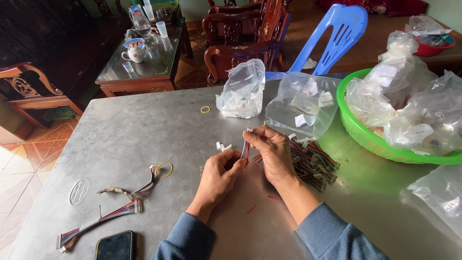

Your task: Manually assembling electrical wire harnesses by inserting individual wires into plastic connector housings.

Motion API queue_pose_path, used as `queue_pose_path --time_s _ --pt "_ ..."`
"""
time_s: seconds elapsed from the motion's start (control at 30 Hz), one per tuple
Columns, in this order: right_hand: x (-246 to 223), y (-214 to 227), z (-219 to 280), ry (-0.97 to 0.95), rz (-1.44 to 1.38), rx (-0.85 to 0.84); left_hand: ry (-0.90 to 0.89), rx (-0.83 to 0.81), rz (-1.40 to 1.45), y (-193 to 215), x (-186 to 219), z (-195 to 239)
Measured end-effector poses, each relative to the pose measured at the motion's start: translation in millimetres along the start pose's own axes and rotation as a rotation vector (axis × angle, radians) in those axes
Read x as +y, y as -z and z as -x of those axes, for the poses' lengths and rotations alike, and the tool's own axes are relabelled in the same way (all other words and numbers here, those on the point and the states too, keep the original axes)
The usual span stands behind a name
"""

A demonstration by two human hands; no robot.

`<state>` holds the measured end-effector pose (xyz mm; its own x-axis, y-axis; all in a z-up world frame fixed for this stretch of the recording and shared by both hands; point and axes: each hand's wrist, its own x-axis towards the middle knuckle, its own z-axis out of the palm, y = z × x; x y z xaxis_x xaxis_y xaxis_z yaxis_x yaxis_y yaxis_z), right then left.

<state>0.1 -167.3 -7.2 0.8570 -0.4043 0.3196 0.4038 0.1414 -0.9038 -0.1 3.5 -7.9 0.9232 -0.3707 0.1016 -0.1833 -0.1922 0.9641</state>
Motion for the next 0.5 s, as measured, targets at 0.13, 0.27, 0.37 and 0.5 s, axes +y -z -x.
queue_pose_path --time_s 0.13,0.27,0.37,0.5 --pt "-11 -4 4 -0.079 -0.022 0.000 -0.001 0.008 0.036 -1 3 1" --pt "-18 -5 4 -0.160 -0.062 0.025 0.007 0.057 0.090 -1 10 3" --pt "-16 -8 6 -0.179 0.029 0.008 0.003 0.126 0.148 0 14 2" --pt "-7 -12 12 -0.075 0.240 -0.093 0.005 0.185 0.185 2 23 4"
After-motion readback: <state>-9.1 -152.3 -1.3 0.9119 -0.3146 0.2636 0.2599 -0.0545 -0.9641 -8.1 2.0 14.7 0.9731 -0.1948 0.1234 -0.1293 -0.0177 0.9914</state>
